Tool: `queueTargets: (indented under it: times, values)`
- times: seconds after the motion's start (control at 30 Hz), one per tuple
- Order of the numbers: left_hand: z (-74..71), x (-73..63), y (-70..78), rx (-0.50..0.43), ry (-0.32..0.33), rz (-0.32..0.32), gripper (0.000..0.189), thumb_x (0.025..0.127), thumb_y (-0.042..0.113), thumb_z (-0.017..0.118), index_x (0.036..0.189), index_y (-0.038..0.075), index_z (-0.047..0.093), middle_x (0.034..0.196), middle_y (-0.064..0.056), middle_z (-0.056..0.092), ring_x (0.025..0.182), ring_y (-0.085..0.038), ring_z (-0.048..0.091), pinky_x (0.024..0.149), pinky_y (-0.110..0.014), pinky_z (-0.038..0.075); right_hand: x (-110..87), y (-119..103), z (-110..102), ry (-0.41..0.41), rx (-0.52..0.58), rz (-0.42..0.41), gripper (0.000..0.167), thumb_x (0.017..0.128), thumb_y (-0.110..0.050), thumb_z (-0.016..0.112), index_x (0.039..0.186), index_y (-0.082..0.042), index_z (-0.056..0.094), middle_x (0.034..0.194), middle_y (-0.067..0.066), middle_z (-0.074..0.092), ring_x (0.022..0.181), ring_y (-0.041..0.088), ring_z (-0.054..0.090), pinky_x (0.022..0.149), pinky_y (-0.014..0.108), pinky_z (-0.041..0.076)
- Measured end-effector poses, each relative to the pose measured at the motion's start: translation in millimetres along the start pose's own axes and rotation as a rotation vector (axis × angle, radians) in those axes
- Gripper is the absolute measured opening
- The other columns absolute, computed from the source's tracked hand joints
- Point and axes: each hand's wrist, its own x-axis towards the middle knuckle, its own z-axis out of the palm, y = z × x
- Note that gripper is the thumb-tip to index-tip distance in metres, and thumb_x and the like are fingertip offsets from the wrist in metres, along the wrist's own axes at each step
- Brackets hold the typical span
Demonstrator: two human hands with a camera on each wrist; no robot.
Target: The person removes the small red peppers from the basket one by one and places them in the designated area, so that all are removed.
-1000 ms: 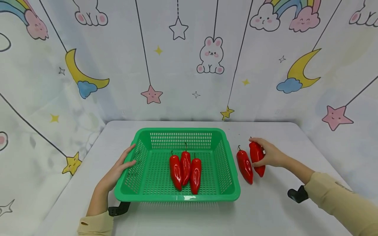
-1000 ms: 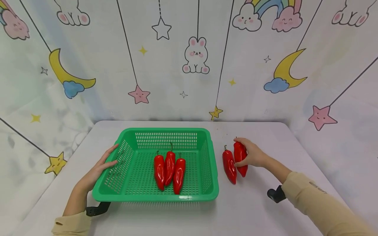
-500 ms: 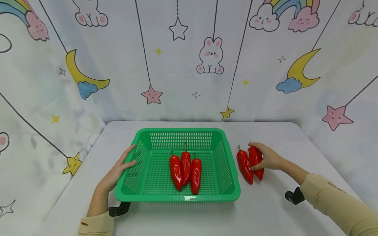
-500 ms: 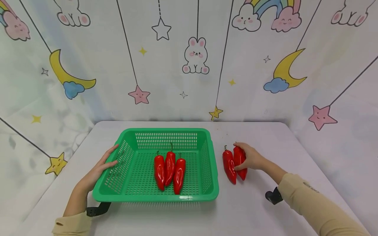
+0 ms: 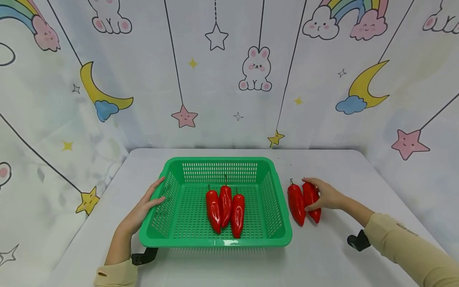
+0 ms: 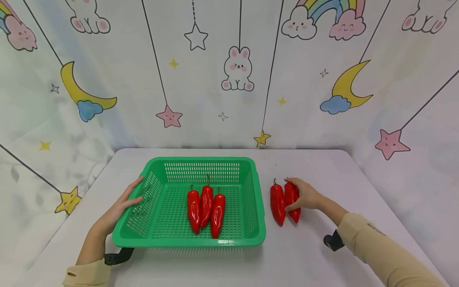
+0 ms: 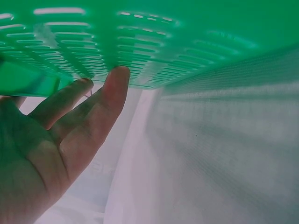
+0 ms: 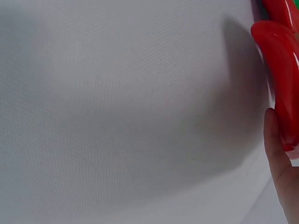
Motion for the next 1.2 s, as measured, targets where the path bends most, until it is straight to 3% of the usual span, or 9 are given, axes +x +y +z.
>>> queueTargets:
  times: [0.47,1.2]
  values:
    - [-0.3,-1.0,0.6,-0.026,0.0,-0.01,0.061,0.098,0.023,0.041,0.148,0.025,0.007,0.15,-0.012,-0.002,0.126,-0.04,0.023,0.083,-0.04,0.042,6.3,2.8,8.2,-0.035,-0.036,-0.031,0.101,0.056,-0.029,0.087,0.136,0.002,0.033,0.132,0.027,0.033,0.113,0.046,0.037,0.068,0.043,0.052]
    - [-0.2,-0.4,-1.1,-0.004,-0.005,0.003,0.061,0.097,0.024,0.042,0.148,0.026,0.007,0.151,-0.01,-0.004,0.128,-0.038,0.018,0.088,-0.046,0.037,-3.6,-0.6,11.8,0.013,-0.045,-0.029,0.095,0.061,-0.026,0.084,0.137,0.0,0.033,0.128,0.028,0.036,0.112,0.046,0.038,0.067,0.043,0.052]
